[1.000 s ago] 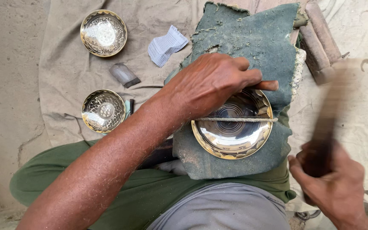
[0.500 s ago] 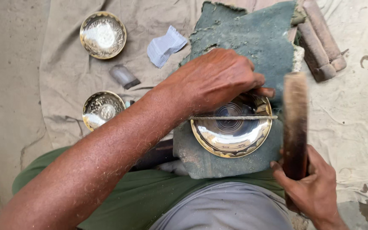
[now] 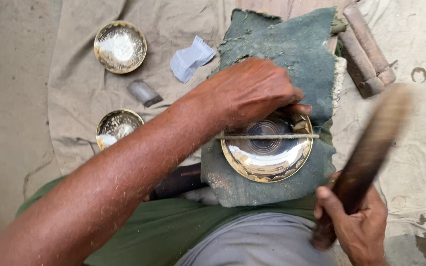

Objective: The person sits cross-legged on the ground with a brass bowl resting on a cloth pad on their lap. They hold a rope across the bowl with one hand and repeatedly strike the bowl with a wooden mallet held in the other hand, repositioning the rope and rotating the bowl as they hammer to shape the metal.

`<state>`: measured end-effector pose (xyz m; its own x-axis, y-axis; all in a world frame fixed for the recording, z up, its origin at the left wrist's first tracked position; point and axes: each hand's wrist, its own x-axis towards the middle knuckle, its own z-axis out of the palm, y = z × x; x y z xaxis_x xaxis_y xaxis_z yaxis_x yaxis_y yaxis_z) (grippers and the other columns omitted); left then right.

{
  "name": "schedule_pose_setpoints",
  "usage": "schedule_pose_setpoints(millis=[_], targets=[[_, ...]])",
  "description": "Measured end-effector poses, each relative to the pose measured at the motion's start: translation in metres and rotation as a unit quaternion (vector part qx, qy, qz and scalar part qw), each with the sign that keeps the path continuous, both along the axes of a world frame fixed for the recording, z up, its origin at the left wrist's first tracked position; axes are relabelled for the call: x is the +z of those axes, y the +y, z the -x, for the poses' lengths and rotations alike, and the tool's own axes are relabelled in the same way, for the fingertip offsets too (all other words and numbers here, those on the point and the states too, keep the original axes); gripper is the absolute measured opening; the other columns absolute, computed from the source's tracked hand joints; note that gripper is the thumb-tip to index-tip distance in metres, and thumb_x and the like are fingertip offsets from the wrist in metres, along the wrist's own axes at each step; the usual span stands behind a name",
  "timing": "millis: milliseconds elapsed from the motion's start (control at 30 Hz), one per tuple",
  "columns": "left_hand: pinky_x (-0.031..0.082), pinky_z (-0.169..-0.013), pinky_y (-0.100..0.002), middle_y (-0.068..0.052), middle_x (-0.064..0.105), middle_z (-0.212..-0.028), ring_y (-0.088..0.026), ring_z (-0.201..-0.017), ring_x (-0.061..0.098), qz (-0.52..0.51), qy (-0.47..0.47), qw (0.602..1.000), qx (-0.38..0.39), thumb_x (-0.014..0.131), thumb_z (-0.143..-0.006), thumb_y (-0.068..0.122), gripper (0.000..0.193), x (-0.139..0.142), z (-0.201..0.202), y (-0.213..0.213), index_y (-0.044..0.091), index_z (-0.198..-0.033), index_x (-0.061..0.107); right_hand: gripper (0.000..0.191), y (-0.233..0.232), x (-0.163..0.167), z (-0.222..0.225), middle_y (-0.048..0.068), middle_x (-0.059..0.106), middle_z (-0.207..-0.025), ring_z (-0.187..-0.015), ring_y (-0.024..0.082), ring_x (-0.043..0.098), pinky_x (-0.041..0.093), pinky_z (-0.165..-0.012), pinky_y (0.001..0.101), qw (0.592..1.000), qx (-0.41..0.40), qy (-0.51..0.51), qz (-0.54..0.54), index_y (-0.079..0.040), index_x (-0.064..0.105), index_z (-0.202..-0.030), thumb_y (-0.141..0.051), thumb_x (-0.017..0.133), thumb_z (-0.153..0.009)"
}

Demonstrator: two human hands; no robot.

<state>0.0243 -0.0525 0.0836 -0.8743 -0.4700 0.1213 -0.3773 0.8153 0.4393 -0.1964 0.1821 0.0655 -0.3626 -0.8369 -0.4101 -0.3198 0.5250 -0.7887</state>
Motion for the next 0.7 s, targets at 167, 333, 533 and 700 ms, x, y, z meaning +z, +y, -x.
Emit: schedule_pose_setpoints(millis=[167, 333, 533, 700], targets=[[0.057, -0.061, -0.048, -0.013, 0.07, -0.07, -0.029, -0.062, 0.072, -0.03, 0.094, 0.995, 0.005, 0.057, -0.102, 0.028, 0.023, 0.0, -0.011, 0.003, 0.014, -0.102, 0.075, 0.038, 0.004, 0.005, -0.014, 0.01, 0.065, -0.079, -0.064, 0.017, 0.064, 0.055, -0.06, 0.0321, 0.98, -0.003, -0.118, 0.161, 0.005, 0.05, -0.131, -0.015, 0.064, -0.102], [0.056, -0.062, -0.049, -0.015, 0.067, -0.069, -0.033, -0.066, 0.072, -0.033, 0.055, 0.997, 0.037, 0.057, -0.103, 0.036, 0.03, -0.002, -0.012, 0.003, 0.01, -0.1, 0.072, 0.05, -0.005, 0.021, -0.018, 0.015, 0.066, -0.083, -0.067, 0.019, 0.063, 0.054, -0.06, 0.0337, 0.993, 0.016, -0.067, 0.092, 0.003, 0.045, -0.137, -0.009, 0.065, -0.093], [0.056, -0.063, -0.051, -0.017, 0.069, -0.077, -0.036, -0.074, 0.072, -0.003, 0.068, 0.997, 0.021, 0.057, -0.101, 0.034, 0.028, -0.006, -0.015, 0.004, 0.011, -0.1, 0.073, 0.04, 0.002, 0.015, -0.02, 0.016, 0.066, -0.088, -0.066, 0.018, 0.064, 0.056, -0.057, 0.0326, 0.977, 0.059, -0.137, 0.155, 0.005, 0.042, -0.137, -0.011, 0.054, -0.103], [0.055, -0.062, -0.051, -0.014, 0.069, -0.071, -0.033, -0.069, 0.072, 0.005, 0.05, 0.999, -0.007, 0.056, -0.1, 0.035, 0.032, 0.001, -0.011, 0.004, 0.009, -0.089, 0.073, 0.042, 0.009, -0.001, -0.022, 0.015, 0.064, -0.087, -0.065, 0.019, 0.063, 0.054, -0.056, 0.0323, 0.975, 0.055, -0.135, 0.168, 0.003, 0.04, -0.143, -0.011, 0.051, -0.104]])
